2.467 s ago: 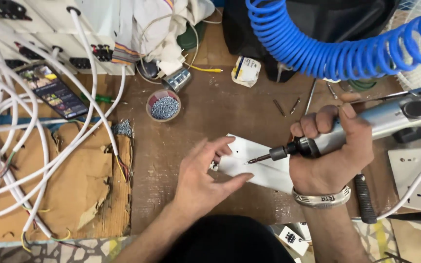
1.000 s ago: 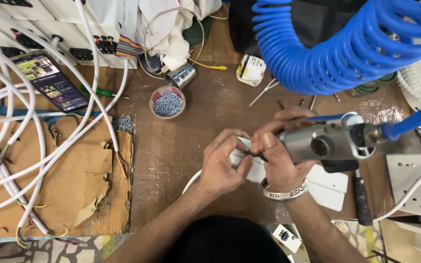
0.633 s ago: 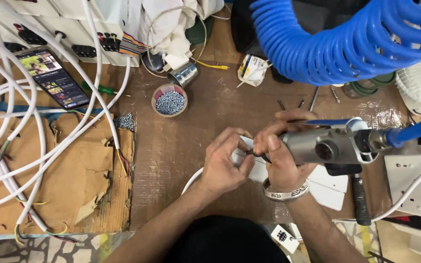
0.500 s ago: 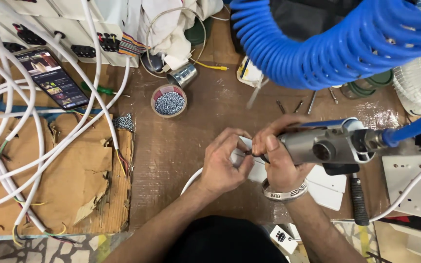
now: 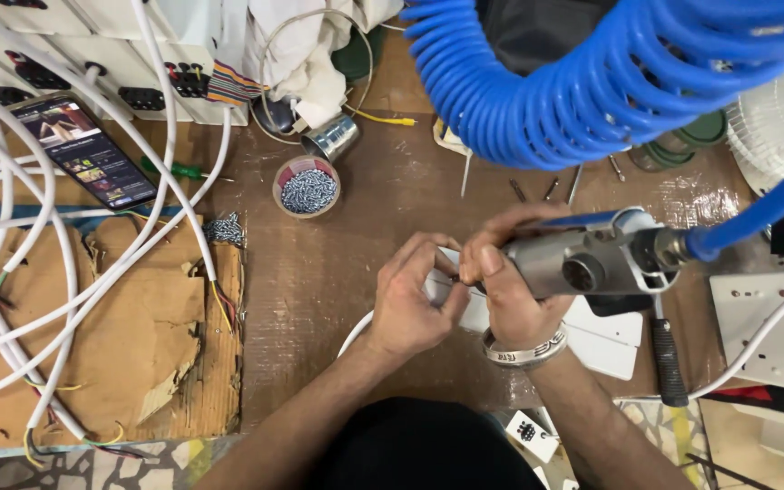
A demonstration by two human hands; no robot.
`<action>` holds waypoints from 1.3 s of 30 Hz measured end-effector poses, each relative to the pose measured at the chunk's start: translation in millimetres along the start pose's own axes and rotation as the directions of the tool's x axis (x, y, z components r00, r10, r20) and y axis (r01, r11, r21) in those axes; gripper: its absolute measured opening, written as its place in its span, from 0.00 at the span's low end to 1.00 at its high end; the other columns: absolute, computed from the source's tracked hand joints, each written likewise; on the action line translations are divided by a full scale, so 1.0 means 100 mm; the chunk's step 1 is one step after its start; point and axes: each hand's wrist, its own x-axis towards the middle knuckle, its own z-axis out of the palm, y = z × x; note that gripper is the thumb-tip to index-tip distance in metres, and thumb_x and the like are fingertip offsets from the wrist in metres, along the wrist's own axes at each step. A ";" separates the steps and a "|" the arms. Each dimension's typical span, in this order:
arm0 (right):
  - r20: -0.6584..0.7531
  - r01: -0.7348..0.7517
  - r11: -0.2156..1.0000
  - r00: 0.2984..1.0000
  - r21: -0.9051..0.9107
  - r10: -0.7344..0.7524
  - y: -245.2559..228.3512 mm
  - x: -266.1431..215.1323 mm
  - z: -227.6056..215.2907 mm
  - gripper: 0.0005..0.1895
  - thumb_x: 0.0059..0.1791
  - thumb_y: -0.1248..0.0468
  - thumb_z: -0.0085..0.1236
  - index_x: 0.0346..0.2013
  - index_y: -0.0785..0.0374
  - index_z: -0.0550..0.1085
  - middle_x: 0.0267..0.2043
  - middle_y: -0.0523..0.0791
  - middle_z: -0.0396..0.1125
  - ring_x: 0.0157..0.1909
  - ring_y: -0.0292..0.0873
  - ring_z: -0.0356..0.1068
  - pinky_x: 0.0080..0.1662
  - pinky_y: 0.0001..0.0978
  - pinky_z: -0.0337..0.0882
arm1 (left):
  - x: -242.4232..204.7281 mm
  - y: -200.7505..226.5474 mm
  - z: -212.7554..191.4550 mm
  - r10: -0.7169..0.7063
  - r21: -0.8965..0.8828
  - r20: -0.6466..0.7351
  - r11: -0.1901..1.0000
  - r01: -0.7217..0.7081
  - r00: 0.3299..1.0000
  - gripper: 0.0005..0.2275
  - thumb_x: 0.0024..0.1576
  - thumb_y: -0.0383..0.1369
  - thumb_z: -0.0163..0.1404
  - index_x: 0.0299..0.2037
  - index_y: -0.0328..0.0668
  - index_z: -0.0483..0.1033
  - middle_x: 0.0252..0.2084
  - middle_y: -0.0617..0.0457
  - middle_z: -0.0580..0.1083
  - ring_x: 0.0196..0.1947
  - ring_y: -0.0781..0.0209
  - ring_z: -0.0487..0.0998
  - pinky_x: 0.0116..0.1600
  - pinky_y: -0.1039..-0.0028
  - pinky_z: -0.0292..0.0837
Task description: The person assembles a white plastic extension board enclosure on a workbench. They pick small screws from a bowl, hold the two enclosure halves together, and drive screws with a pneumatic screwdriver, occasionally using a hammer and repositioning the enclosure while working.
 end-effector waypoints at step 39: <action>0.032 0.088 0.996 0.996 -0.017 -0.088 -0.05 0.00 0.13 0.15 0.55 0.70 0.58 0.51 0.64 0.61 0.30 0.48 0.64 0.30 0.40 0.64 0.36 0.34 0.70 | 0.01 0.00 -0.04 0.017 0.007 0.004 1.000 -0.018 1.000 0.12 0.46 0.23 0.61 0.38 0.34 0.72 0.46 0.44 0.76 0.43 0.49 0.81 0.46 0.66 0.78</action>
